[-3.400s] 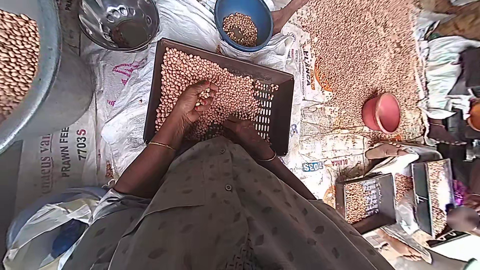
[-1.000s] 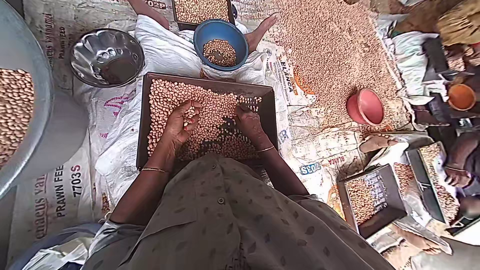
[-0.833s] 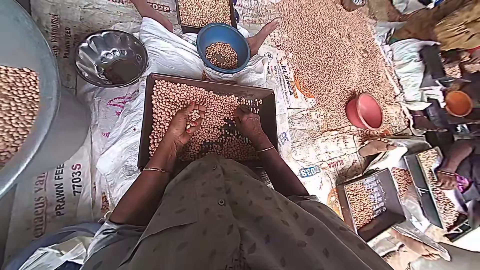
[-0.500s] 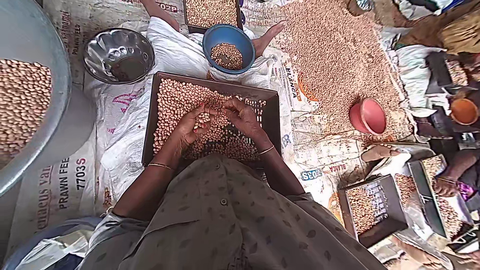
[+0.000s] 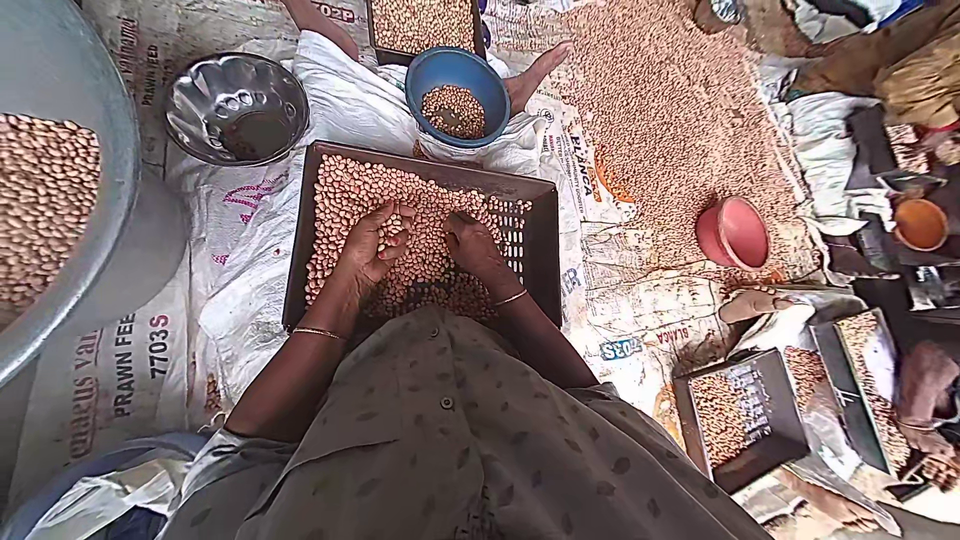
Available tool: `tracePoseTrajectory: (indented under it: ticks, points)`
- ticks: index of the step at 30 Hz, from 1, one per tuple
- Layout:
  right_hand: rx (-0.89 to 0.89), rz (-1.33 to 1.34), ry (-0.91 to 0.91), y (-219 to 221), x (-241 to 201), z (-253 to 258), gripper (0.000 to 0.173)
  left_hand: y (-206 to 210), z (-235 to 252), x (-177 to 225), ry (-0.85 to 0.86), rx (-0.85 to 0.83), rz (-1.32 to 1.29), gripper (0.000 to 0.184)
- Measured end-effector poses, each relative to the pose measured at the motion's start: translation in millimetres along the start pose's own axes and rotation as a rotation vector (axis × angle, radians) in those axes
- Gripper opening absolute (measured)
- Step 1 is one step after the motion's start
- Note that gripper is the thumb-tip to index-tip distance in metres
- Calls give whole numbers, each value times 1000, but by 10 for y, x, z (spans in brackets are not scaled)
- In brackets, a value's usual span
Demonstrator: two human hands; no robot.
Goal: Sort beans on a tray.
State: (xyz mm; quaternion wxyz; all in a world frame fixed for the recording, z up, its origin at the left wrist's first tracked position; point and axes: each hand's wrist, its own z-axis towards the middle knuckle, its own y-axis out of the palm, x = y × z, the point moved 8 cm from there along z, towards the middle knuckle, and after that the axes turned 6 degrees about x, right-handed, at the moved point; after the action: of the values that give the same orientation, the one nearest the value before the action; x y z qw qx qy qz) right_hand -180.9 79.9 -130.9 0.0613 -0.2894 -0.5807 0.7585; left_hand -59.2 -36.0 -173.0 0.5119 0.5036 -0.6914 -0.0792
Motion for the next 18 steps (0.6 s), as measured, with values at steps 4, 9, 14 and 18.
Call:
tracePoseTrajectory:
  ticks: [4,9,14,18]
  points:
    - [89,287,30,-151,60,-14,9,130,126,59,-32,14,79,50]
    - [60,715,-37,-495,-235,43,27,247,57,-18,-120,-57,193,61]
    - [-23,362,-33,-264,-85,305,24,112,165,-19,-72,-82,23,50]
    - [65,205,-169,155,91,303,18,75,188,122,-1,34,-84,46]
